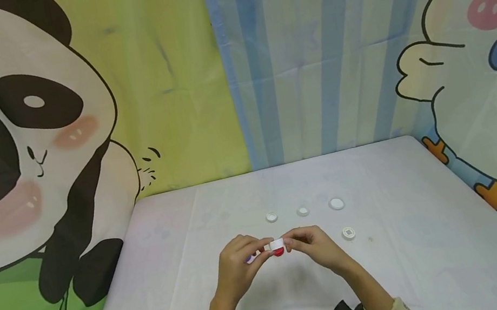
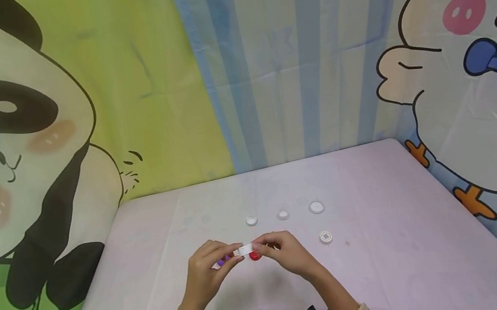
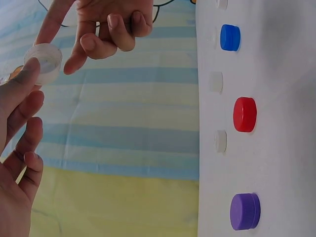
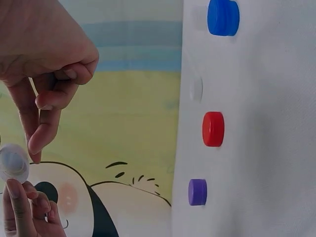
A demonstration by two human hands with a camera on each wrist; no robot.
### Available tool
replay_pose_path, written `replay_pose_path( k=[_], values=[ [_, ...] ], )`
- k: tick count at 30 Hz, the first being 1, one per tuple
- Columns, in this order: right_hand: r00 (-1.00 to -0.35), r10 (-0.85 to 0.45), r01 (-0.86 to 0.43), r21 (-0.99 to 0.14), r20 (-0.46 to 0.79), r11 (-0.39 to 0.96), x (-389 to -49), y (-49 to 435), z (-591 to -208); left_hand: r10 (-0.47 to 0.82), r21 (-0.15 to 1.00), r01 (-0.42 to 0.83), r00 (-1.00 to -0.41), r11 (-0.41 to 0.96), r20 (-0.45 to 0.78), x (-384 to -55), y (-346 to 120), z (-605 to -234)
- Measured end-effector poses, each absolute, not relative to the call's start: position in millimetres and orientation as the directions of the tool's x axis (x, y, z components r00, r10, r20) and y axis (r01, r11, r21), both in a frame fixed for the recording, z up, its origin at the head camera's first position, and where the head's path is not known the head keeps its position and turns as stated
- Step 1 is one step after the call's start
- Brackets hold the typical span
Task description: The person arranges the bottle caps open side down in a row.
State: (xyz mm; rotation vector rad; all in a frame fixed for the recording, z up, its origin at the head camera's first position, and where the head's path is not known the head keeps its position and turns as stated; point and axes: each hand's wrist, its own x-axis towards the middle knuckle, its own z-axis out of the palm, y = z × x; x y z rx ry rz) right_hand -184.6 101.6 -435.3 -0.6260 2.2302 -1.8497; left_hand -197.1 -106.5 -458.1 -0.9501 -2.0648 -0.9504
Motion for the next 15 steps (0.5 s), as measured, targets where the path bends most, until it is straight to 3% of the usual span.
replay_pose_path(
  k=[15],
  values=[
    [-0.884,-0.452,-0.163,-0.985,0.119,0.058,-198.3,106.6,-465.0,0.379,0.282,0.852,-0.462,0.442,0.802,-196.8,-105.2,-452.3]
  ],
)
